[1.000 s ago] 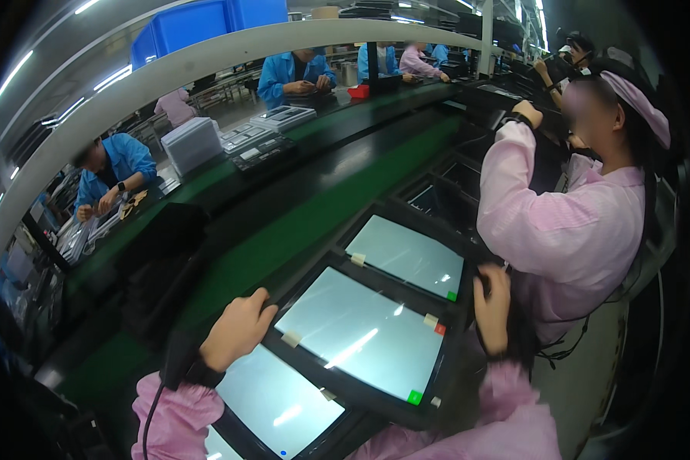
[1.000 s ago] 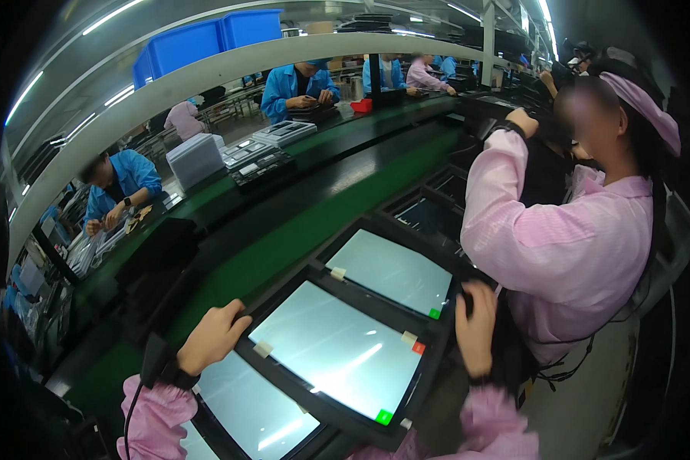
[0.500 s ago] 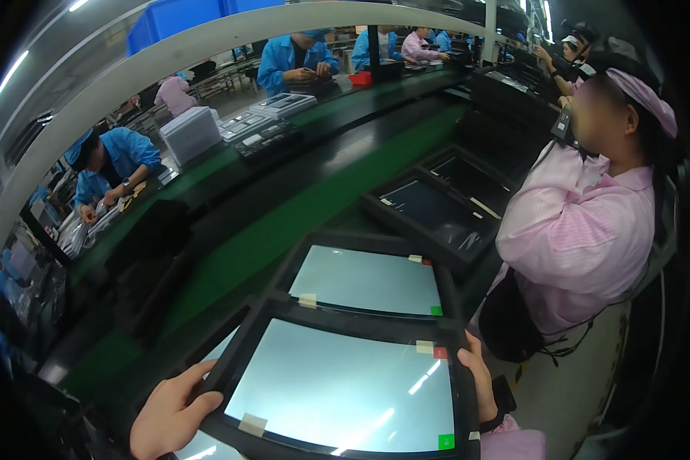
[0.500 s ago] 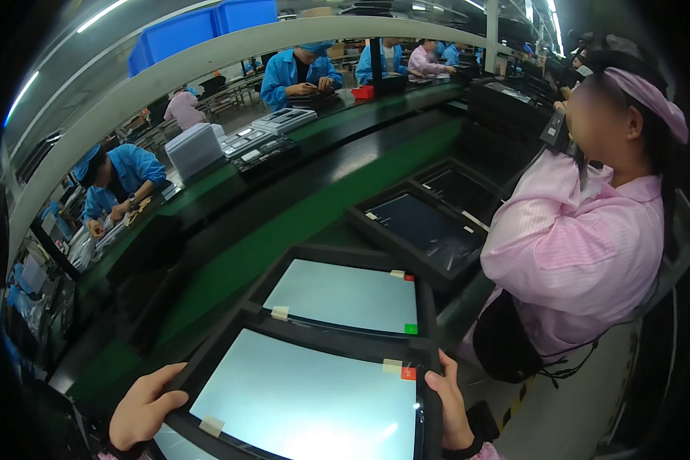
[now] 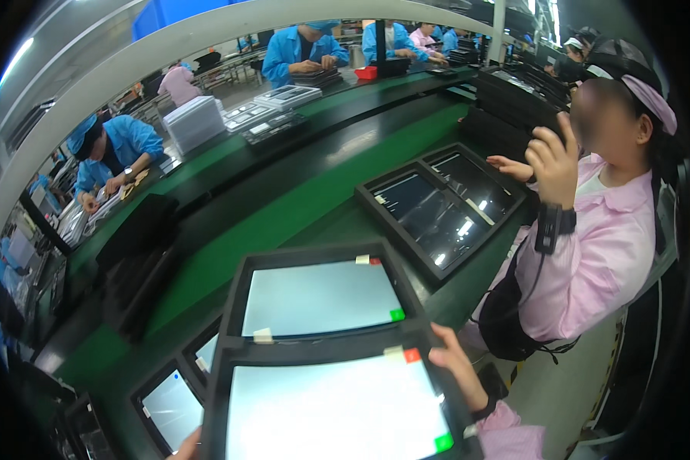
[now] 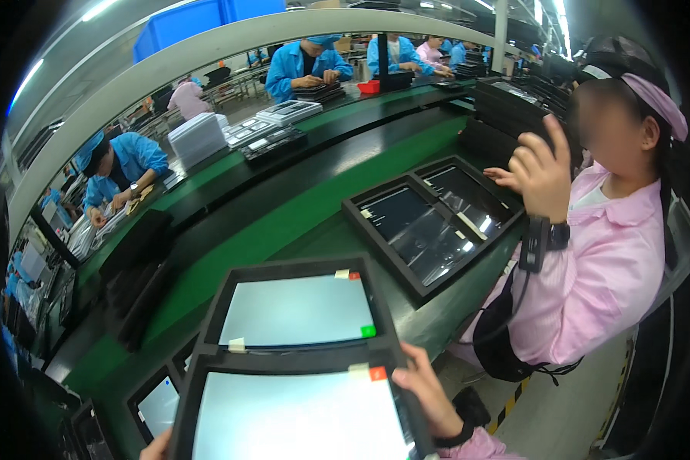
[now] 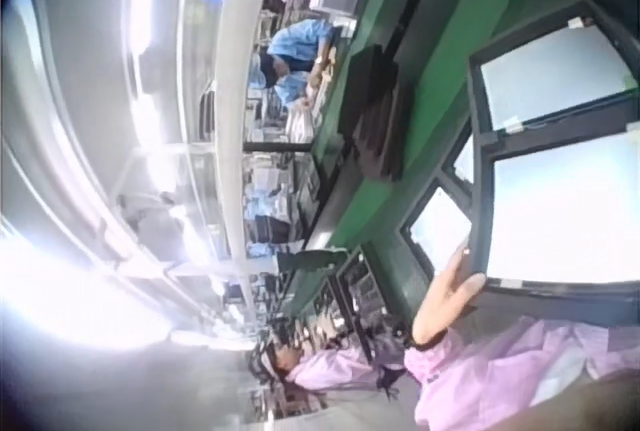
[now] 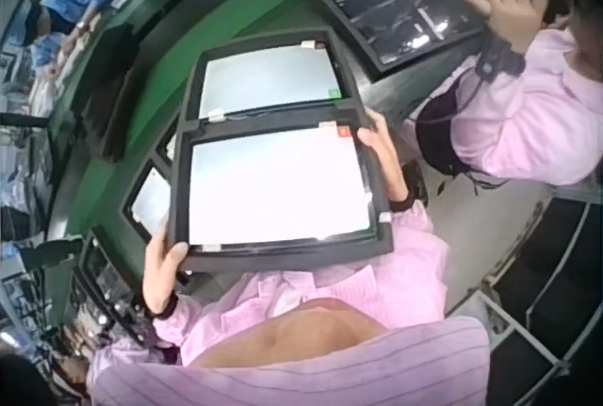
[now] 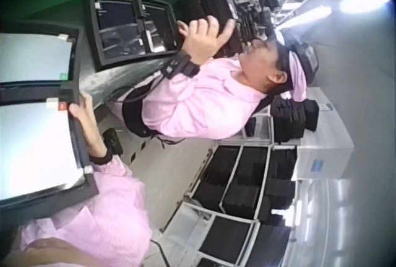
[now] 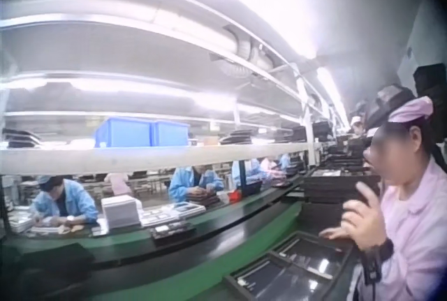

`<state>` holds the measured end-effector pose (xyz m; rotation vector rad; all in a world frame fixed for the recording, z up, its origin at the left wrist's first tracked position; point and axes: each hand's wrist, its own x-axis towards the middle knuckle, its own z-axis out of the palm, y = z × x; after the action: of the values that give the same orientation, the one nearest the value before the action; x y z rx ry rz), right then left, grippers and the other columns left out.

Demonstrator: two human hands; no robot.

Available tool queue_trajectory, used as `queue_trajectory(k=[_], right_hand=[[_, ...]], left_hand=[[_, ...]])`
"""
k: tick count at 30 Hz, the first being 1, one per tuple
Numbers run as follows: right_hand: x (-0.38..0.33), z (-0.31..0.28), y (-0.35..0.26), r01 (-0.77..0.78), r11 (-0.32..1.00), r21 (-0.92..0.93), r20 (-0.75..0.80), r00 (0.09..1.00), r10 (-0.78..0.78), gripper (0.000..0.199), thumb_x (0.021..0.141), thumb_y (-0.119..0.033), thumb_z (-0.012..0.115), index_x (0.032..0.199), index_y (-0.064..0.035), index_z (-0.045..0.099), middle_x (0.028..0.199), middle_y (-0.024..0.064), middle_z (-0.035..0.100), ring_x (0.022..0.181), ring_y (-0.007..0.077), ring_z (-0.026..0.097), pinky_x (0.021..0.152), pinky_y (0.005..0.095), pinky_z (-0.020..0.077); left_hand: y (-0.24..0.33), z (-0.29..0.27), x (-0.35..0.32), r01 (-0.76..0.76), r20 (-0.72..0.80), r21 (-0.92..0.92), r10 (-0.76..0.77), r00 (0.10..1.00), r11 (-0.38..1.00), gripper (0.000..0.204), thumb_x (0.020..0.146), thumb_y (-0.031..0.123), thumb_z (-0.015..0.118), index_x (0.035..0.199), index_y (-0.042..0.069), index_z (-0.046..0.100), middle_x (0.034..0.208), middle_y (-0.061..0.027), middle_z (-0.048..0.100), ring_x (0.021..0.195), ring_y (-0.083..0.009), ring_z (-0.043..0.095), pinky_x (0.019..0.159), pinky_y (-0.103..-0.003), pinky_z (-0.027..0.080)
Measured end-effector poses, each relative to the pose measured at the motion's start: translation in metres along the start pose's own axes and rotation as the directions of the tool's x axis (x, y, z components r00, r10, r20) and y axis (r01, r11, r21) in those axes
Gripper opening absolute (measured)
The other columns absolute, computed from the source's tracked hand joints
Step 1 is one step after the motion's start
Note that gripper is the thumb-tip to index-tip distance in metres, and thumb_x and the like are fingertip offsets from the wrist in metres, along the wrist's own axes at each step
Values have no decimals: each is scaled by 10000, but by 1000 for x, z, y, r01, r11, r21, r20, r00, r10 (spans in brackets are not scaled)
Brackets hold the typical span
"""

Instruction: The recorder is performing functional or screen testing on a series of tablet devices at an assembly workstation.

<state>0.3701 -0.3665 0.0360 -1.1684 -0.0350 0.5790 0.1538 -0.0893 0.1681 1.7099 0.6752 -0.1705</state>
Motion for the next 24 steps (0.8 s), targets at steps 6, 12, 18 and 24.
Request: queue_trajectory(k=[6, 12, 18, 24], right_hand=[[117, -93, 25, -207, 918, 339, 358, 930, 78, 451, 967, -362, 466, 1229, -2, 534, 1044, 81, 652, 859, 114, 643, 718, 250, 526], [54, -125, 16, 100, 933, 346, -3, 994, -106, 408, 900, -211, 512, 1194, 69, 550, 1231, 174, 575, 1104, 260, 570, 973, 336, 427], [29, -118, 29, 307, 621, -721, -188, 775, -603, 251, 787, -31, 591, 1035, -24, 631, 1207, 160, 566, 1183, 298, 478, 1023, 374, 342], [-6, 31, 55, 395, 256, -882, 181, 787, -590, 301, 714, -26, 647, 1013, -28, 619, 1222, 135, 523, 1194, 345, 389, 1030, 460, 287]], left_hand=[[-55, 67, 27, 167, 269, -346, -73, 960, 923, 834, 903, 69, 602, 1488, 43, 9, 1279, -147, 457, 1066, -199, 522, 841, -288, 465], [-63, 120, 52, 64, 234, -532, 74, 969, 844, 1033, 885, 145, 650, 1450, 84, -214, 1222, -189, 458, 949, -191, 541, 718, -272, 475], [-98, 169, 85, 37, 256, -474, 98, 962, 880, 932, 892, 195, 635, 1476, 33, -73, 1120, -285, 536, 963, -257, 618, 837, -305, 480], [-152, 177, 125, -25, 483, -443, 262, 835, 896, 753, 944, 178, 562, 1488, 25, 66, 1297, -268, 479, 1111, -219, 562, 945, -287, 436]])
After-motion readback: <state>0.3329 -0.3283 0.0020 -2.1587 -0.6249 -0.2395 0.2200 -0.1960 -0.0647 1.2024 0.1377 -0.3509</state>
